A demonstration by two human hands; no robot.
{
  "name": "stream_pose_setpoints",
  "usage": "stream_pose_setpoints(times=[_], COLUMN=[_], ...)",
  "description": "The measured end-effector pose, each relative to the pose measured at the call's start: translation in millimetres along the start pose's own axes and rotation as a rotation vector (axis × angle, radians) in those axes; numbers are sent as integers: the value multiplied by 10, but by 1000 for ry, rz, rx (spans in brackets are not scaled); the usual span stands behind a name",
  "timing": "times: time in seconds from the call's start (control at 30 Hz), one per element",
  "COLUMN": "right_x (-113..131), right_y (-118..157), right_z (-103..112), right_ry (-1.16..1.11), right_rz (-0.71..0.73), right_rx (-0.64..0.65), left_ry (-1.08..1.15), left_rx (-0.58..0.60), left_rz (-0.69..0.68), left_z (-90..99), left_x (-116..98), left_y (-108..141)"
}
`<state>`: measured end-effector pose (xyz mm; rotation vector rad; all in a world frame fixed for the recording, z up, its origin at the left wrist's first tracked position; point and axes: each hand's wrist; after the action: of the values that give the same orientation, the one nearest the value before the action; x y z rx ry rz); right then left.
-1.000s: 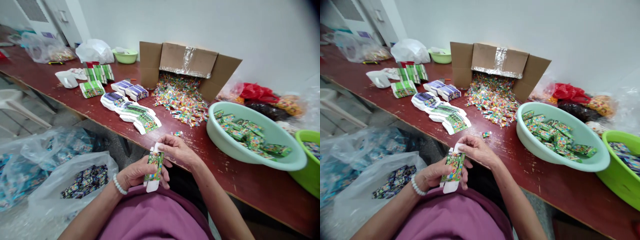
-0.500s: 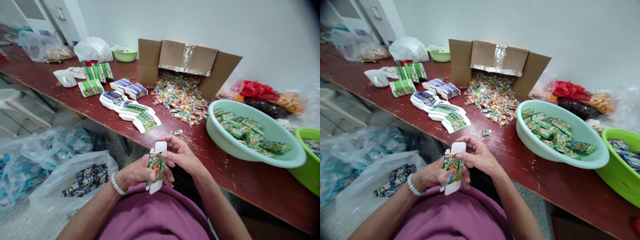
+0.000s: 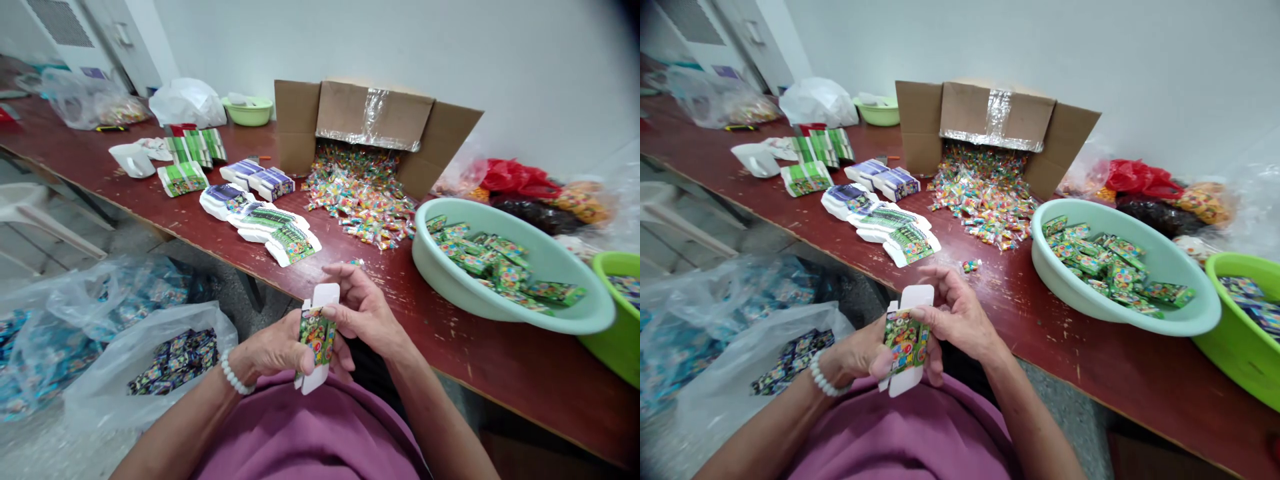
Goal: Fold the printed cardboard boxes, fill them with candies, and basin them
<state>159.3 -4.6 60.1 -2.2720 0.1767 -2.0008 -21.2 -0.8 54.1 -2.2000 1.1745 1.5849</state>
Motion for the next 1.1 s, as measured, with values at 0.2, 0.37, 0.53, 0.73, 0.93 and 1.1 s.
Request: stream_pose_setpoints(times=[0.2,0.37,0.53,0.73,0.93,1.1], right_x=[133,144,131,90,-6,-117], right_y=[135,175,169,141,47,0], right_z=[40,50,102,189,323,403], right_ry=[604,637,601,594,441,174], right_rz=[605,602,513,469,212,1], right_rx=[-134,-30,83,87,169,92], left_ry=[-6,-84,-137,-104,170,238], left_rx=[-100,-170,-107,-73,51,33], left_rz=[-58,-62,-88,-24,166,287], left_z=[-21,-20,11,91,89,67], left_x=[35,23,49,106,161,135], left_y=[-37,-70,-73,-95,-178,-309])
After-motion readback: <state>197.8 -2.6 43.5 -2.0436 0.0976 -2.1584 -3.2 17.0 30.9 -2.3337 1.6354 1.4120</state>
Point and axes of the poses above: each hand's wrist, its own y-axis away from the middle knuckle, its own z-axis out of the back of the hand, x = y × z, and after that the axes turned 15 degrees about -x, right-handed
